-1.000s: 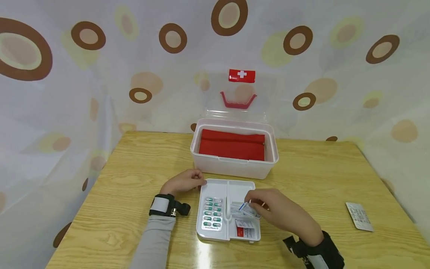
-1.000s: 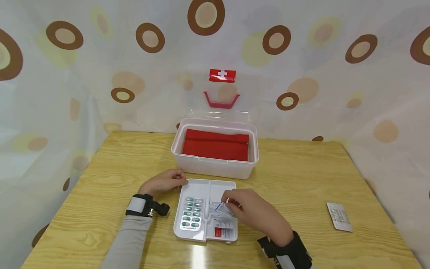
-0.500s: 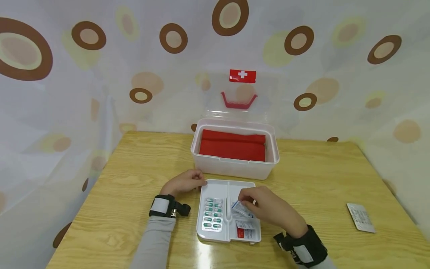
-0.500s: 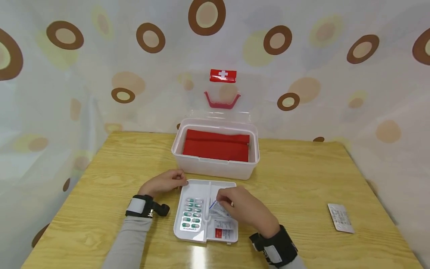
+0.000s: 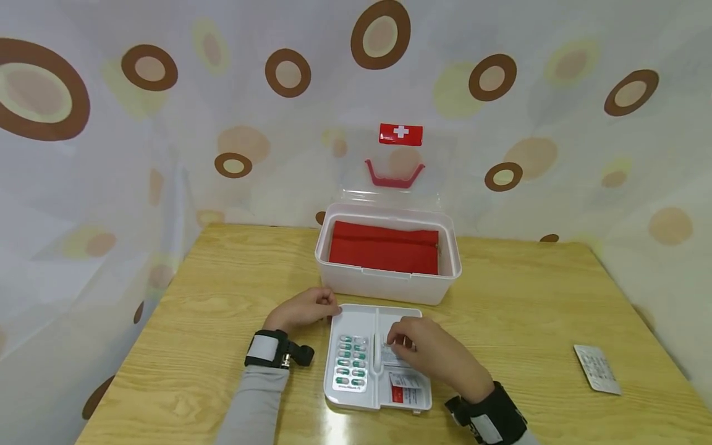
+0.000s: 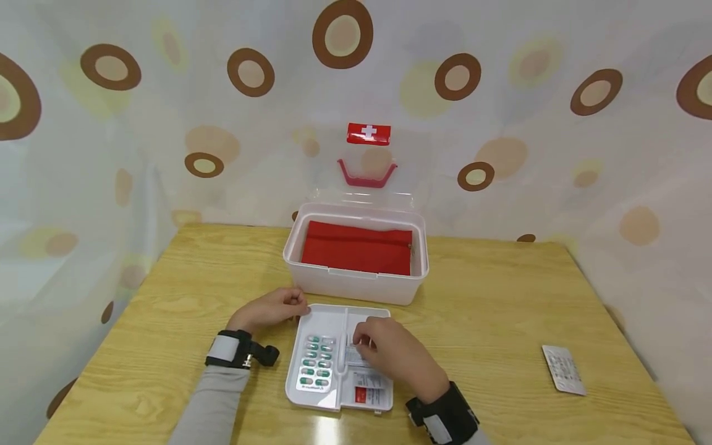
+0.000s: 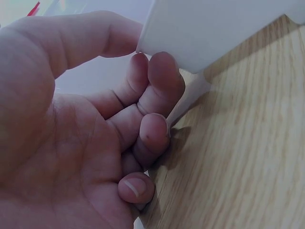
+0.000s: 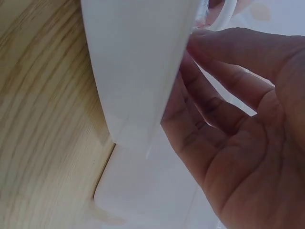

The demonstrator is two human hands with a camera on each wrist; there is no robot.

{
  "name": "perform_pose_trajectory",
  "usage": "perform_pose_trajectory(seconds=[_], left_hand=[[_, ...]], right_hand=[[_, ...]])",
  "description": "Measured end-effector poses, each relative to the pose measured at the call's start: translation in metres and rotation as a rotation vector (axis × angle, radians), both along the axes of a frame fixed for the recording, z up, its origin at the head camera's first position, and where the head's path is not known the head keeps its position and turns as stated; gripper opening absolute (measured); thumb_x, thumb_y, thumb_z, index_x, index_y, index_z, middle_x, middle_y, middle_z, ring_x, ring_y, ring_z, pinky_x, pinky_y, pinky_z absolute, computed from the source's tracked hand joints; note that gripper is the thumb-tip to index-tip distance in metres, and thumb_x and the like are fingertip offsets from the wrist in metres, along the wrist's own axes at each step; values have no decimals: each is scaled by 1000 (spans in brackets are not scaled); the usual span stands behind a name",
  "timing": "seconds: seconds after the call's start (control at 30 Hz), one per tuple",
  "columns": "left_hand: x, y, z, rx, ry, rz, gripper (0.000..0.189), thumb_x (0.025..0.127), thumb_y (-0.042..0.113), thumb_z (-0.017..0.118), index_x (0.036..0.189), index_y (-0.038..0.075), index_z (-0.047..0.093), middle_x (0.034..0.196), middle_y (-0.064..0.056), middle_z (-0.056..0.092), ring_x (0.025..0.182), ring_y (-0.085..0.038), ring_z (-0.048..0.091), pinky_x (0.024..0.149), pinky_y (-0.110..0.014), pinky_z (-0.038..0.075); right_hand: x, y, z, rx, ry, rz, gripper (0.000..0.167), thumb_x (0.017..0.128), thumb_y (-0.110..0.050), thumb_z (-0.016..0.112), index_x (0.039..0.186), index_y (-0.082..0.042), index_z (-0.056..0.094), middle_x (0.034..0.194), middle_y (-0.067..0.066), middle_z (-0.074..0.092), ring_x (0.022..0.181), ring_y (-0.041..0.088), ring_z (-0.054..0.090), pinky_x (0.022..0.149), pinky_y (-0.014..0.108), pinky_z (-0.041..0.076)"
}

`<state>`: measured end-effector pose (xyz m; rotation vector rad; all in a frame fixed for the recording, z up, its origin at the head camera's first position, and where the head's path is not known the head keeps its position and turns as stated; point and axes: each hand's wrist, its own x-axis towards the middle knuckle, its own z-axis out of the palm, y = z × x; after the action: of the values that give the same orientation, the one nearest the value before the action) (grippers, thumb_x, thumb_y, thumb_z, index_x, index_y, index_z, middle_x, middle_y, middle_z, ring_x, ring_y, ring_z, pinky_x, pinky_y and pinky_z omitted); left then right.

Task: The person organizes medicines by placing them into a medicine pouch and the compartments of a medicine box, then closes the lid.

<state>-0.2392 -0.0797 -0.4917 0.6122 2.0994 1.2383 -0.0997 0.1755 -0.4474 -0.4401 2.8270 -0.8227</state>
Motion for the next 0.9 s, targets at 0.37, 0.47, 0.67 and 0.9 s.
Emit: perform_pose_trajectory(seconds=[0.37, 0.47, 0.67, 0.9], left_hand=[[-3, 4, 1, -5, 11, -24, 15, 98, 19, 64, 92, 5, 62, 80, -4, 60, 76, -18, 51, 69, -29, 38], [-4, 4, 2, -5, 11, -23, 14, 98, 18, 63, 93, 5, 62, 79, -4, 59, 75, -18, 50, 68, -29, 37], [-6, 0, 0, -11, 2, -14, 14, 98, 19, 64, 93, 6, 62, 80, -4, 60, 76, -19, 51, 69, -29, 37], [-3, -2, -2, -7, 2, 3, 15, 98, 19, 63, 93, 6, 62, 81, -5, 60, 78, -19, 52, 71, -30, 39]], right_hand=[[6, 24, 13, 26, 49, -103, 13, 91, -9, 73, 102, -16, 71, 88, -11, 62, 81, 11, 56, 71, 26, 52], [11, 37, 16, 34, 85, -125, 13, 92, -9, 72, 103, -16, 71, 88, -11, 63, 81, 9, 56, 70, 26, 52], [31, 62, 12, 85, 94, -188, 16, 91, -11, 74, 106, -15, 72, 92, -10, 63, 82, 8, 57, 70, 28, 52], [55, 116, 3, 146, 100, -305, 20, 91, -14, 74, 111, -12, 70, 101, -2, 64, 89, 17, 62, 68, 32, 51]])
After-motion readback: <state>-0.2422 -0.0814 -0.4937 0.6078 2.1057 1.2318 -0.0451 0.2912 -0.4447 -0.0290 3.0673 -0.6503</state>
